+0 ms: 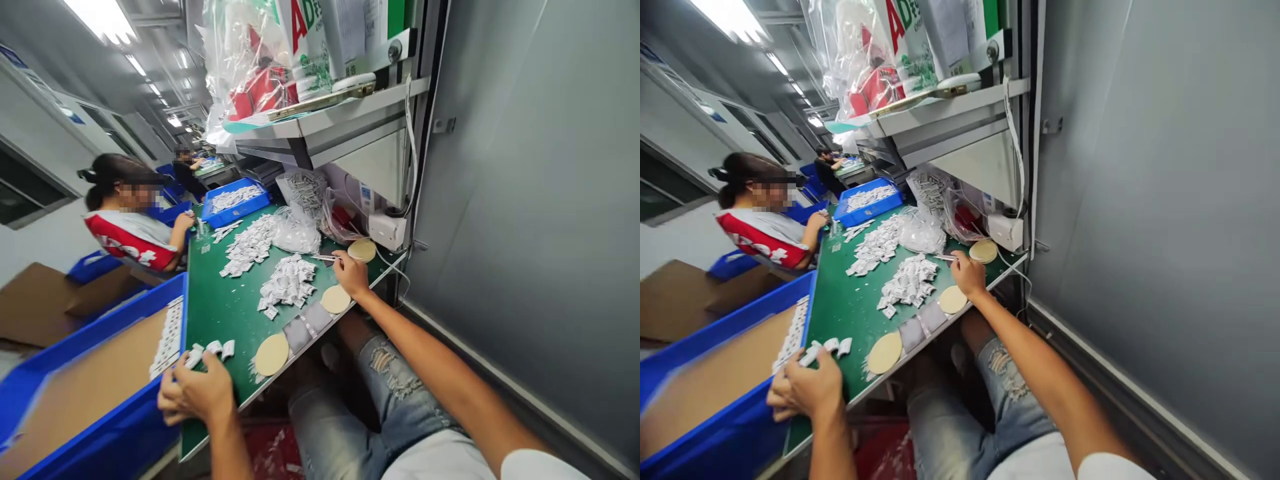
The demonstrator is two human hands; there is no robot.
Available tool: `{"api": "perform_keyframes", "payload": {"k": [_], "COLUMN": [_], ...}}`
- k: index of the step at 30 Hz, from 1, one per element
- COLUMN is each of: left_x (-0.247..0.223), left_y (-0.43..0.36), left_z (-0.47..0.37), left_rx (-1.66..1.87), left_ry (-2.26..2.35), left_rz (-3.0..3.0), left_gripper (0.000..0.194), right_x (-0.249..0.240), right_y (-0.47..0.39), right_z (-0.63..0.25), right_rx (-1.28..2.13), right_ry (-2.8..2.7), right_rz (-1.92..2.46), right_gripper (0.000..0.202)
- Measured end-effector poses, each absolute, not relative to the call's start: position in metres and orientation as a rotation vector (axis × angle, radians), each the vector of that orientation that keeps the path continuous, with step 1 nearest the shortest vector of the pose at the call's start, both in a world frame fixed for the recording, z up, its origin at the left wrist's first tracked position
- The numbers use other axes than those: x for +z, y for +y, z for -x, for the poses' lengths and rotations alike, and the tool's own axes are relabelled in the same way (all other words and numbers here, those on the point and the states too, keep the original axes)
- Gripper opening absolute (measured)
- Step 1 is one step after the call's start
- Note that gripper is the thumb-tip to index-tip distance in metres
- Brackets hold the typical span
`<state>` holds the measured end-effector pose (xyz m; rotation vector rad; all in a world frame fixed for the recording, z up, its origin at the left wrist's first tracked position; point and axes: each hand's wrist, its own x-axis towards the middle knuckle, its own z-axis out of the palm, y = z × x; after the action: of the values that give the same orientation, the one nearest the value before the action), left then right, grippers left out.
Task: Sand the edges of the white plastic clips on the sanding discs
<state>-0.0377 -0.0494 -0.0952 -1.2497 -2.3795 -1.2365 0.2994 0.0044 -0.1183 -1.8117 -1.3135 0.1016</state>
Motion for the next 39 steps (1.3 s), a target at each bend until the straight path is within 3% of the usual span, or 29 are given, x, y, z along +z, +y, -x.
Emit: {"api": "perform_keyframes", "payload": {"k": [10, 16, 21, 25, 34, 39], "left_x": [-0.101, -0.101, -0.103, -0.106, -0.108, -0.110], "left_y": [-0.049, -0.052, -0.050, -0.049, -0.047, -0.044], "left_z": [0.055, 0.040, 0.034, 0.038, 0.050, 0.048], "left_rx": [-1.061, -0.888, -0.805, -0.833, -1.090, -1.017], "left_ry": [-2.412, -2.350, -2.275, -2.204, -2.215, -2.396], "left_rz": [1.283, 1.501, 1.723, 1.865, 1.773, 1.614], "left_gripper": [0.034, 0.063, 0.029, 0.026, 0.036, 0.063], "right_x": [-0.128, -0.132, -0.133, -0.133, -0.125, -0.123], "right_y": [0.003, 0.003, 0.001, -0.002, -0.010, -0.015], "right_z": [-0.305, -0.307, -0.309, -0.311, -0.310, -0.308], "right_rx": [0.205, 0.181, 0.129, 0.091, 0.061, 0.027], "right_ry": [-1.397, -1.450, -1.478, -1.441, -1.408, -1.373], "right_rz": [1.699, 1.713, 1.714, 1.701, 1.730, 1.759], "right_gripper": [0.033, 0.030, 0.026, 0.022, 0.029, 0.033]}}
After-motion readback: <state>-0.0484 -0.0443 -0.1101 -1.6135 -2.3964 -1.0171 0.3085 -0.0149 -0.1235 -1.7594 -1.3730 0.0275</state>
